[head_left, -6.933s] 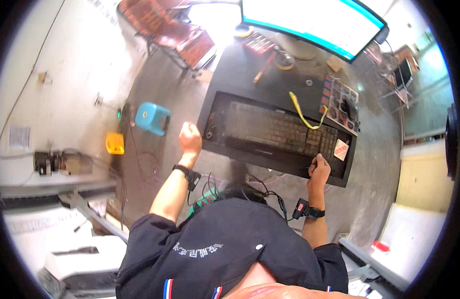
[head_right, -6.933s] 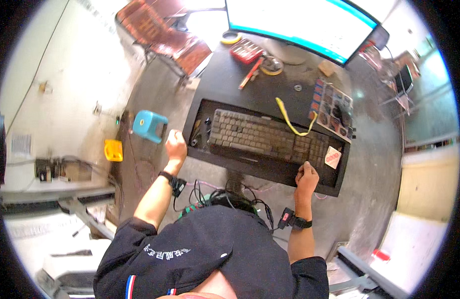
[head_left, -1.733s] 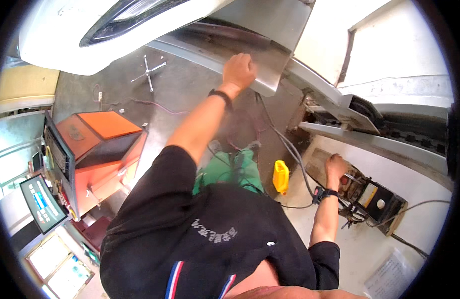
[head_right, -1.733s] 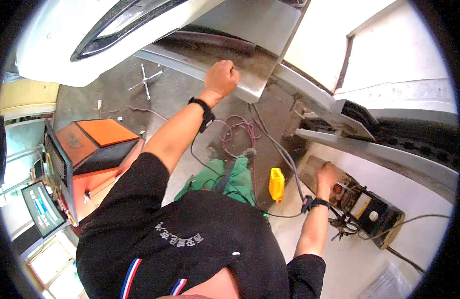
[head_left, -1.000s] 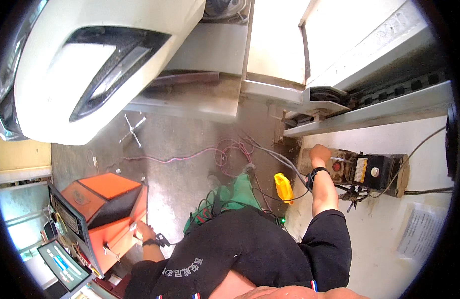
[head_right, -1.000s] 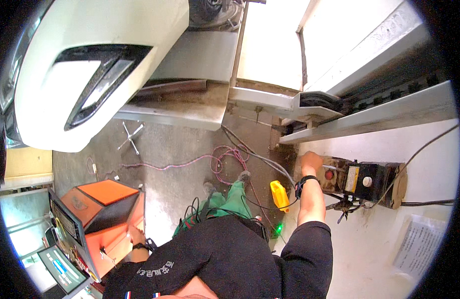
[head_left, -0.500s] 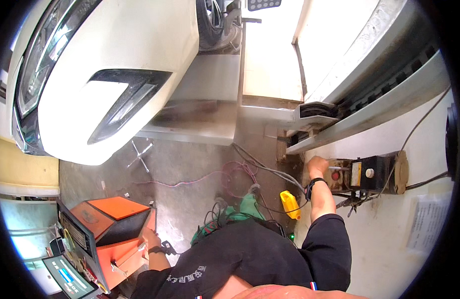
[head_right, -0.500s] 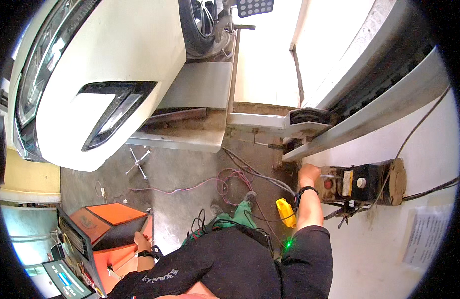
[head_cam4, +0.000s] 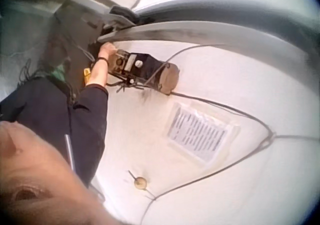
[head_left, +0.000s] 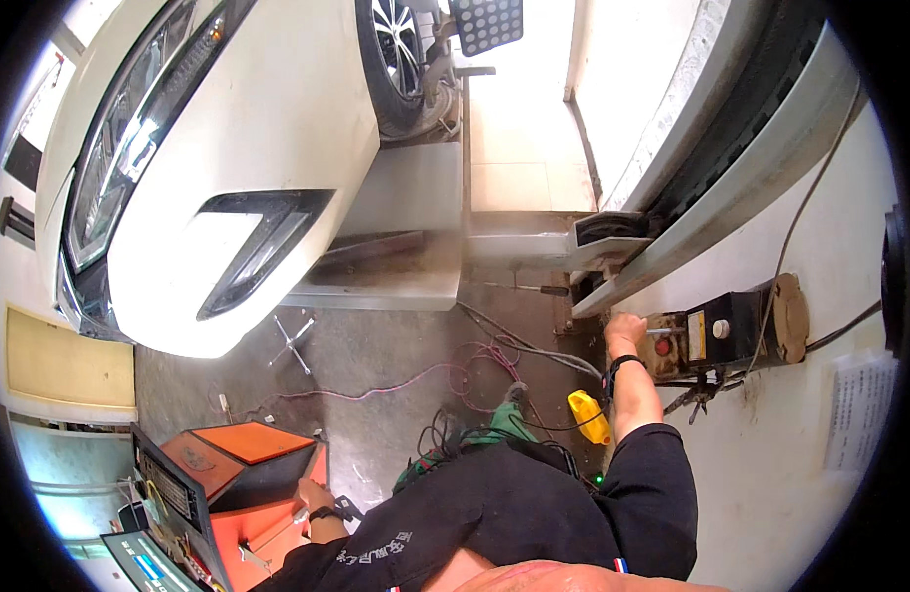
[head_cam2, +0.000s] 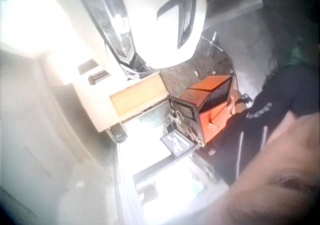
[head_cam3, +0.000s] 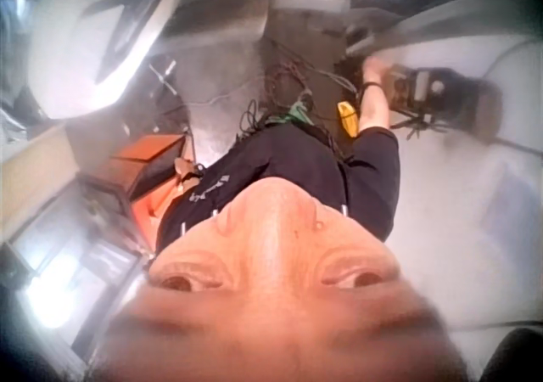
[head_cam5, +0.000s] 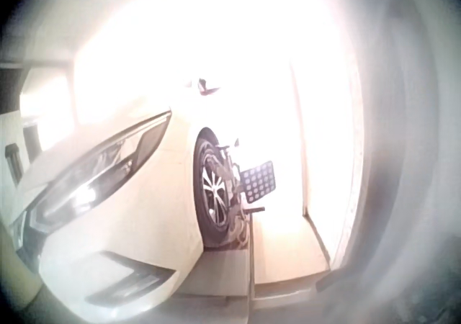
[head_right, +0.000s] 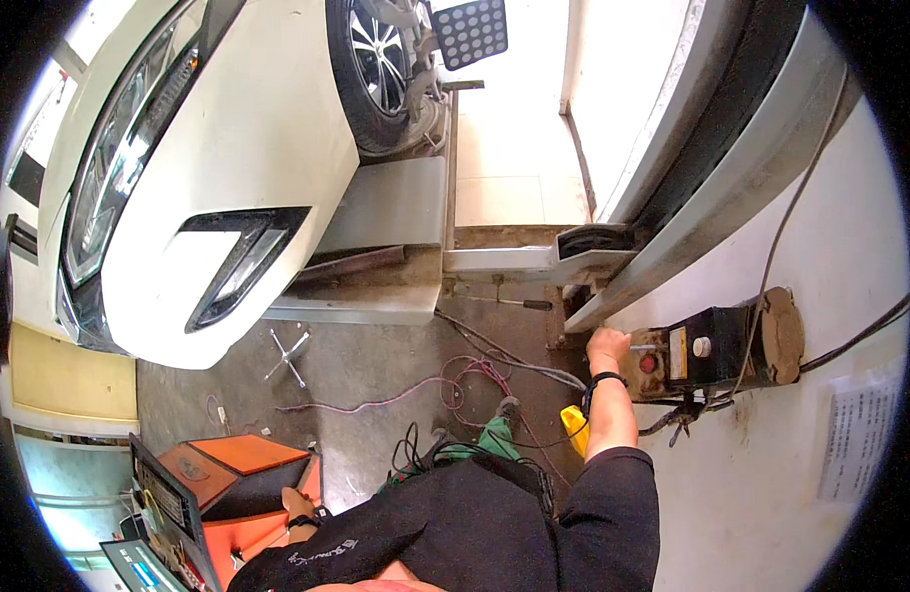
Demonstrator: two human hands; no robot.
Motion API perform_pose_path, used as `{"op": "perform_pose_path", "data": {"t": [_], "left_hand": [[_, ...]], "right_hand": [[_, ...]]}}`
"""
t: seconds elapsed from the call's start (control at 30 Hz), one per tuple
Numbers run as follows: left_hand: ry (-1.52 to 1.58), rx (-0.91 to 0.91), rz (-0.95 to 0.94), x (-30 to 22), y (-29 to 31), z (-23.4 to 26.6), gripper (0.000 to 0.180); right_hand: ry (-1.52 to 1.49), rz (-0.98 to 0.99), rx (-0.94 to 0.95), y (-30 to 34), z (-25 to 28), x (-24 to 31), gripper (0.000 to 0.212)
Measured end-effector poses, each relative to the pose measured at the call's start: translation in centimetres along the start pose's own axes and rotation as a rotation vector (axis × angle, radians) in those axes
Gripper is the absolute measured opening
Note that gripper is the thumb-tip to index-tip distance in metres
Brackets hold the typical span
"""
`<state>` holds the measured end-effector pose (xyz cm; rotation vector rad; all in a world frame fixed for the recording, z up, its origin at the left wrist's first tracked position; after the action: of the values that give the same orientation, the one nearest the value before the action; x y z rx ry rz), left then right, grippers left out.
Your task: The person operates a computer keyboard and mouse to interact with software, then moves between a car and a console to remove and reattach alignment targets to the wheels by hand.
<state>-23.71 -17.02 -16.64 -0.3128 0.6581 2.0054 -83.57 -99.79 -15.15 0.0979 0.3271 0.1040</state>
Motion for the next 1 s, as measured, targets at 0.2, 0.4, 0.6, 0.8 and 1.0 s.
{"op": "perform_pose_path", "data": {"t": [0.2, 0.4, 0.6, 0.8, 1.0], "left_hand": [[-0.648, -0.026, -0.285, -0.5, 1.2, -1.2, 0.026], [-1.068, -0.029, -0.658, -7.8, 8.1, -0.5, 0.017], [-1.075, -0.006, -0.519, -8.4, 5.1, -1.9, 0.013], [-0.984, 0.075, -0.685, -7.0, 4.8, -2.1, 0.020], [0.077, 0.041, -0.114, -2.4, 0.5, 0.5, 0.015]], "right_hand": [[-0.078, -0.015, -0.110, 0.2, 2.6, -0.1, 0.021], [-0.107, -0.026, -0.167, 0.2, 3.3, -0.7, 0.022], [-0.127, -0.034, -0.164, 1.0, 3.7, -1.8, 0.021], [-0.136, -0.025, -0.156, 0.6, 4.1, -1.3, 0.022], [-0.128, -0.016, -0.149, 0.4, 4.0, -0.1, 0.022]]}}
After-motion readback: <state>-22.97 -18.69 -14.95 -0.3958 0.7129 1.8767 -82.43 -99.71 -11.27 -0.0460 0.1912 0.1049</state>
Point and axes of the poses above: each hand's wrist, its own y-axis away from the middle knuckle, its own z-axis out of the back of the hand, x = y × z, the point moved 9 cm from there along -y, towards the middle knuckle, and after that the axes turned 9 degrees about -x, right-handed, at the moved point
